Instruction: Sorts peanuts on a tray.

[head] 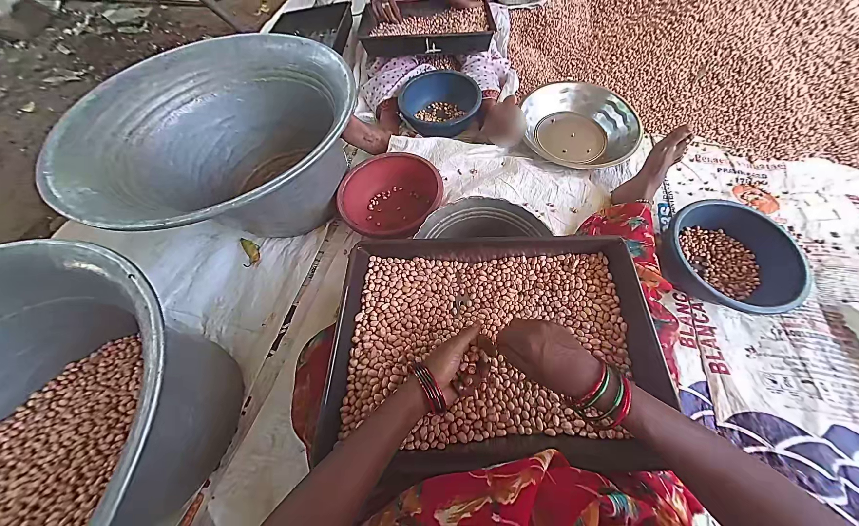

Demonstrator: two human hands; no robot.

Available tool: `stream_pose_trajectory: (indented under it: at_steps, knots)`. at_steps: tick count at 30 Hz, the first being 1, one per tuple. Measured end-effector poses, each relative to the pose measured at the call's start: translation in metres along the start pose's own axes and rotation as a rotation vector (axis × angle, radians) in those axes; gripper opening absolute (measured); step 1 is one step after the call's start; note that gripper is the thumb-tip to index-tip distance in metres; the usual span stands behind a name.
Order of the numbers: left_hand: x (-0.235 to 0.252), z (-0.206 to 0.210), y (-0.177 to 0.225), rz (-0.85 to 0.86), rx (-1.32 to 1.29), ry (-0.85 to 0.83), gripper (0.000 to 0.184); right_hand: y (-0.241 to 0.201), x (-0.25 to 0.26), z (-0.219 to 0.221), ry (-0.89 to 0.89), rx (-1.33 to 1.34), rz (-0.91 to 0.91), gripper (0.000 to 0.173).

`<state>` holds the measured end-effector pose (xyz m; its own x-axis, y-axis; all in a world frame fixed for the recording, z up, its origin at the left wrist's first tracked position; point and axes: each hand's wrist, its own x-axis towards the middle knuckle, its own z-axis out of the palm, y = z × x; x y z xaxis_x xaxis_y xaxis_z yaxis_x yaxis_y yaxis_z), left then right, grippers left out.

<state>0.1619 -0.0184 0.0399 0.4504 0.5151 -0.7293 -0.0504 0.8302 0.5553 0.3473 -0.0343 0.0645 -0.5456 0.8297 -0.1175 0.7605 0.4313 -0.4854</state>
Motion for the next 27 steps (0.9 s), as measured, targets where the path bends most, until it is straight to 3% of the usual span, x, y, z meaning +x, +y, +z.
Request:
stream_pose_trajectory:
  at_steps: [1,3,7,10,16,17,20,21,24,27]
  knots:
    - [0.0,-0.001,0.001,0.022,-0.043,0.017,0.049,-0.002,0.003,0.0,-0.204,-0.043,0.084,0.029]
    - [-0.003,-0.005,0.004,0.083,-0.097,0.022,0.042,-0.002,0.005,0.013,-0.399,-0.146,0.146,0.028]
    - [-0.006,-0.007,0.007,0.19,-0.191,0.039,0.038,-0.002,-0.005,0.033,-0.264,-0.263,0.068,0.023]
    - [-0.005,-0.007,0.007,0.252,-0.239,0.082,0.041,-0.009,0.002,0.024,-0.449,-0.228,0.189,0.028]
    - [-0.005,-0.006,0.01,0.344,-0.304,0.186,0.046,-0.01,0.008,0.01,-0.608,-0.15,0.249,0.026]
    - [-0.006,-0.007,0.011,0.375,-0.323,0.188,0.047,-0.009,0.011,0.003,-0.553,-0.146,0.234,0.025]
    - [-0.009,-0.016,0.017,0.499,-0.398,0.208,0.05,0.014,0.035,-0.007,-0.047,-0.059,0.116,0.031]
    - [-0.01,-0.02,0.019,0.544,-0.426,0.219,0.05,0.021,0.05,-0.01,0.041,0.0,0.103,0.034]
    - [-0.014,-0.029,0.028,0.661,-0.54,0.284,0.052,0.017,0.09,0.005,0.048,0.131,0.039,0.038]
    - [-0.014,-0.043,0.035,0.748,-0.646,0.329,0.048,-0.021,0.084,0.063,0.024,0.193,-0.183,0.035]
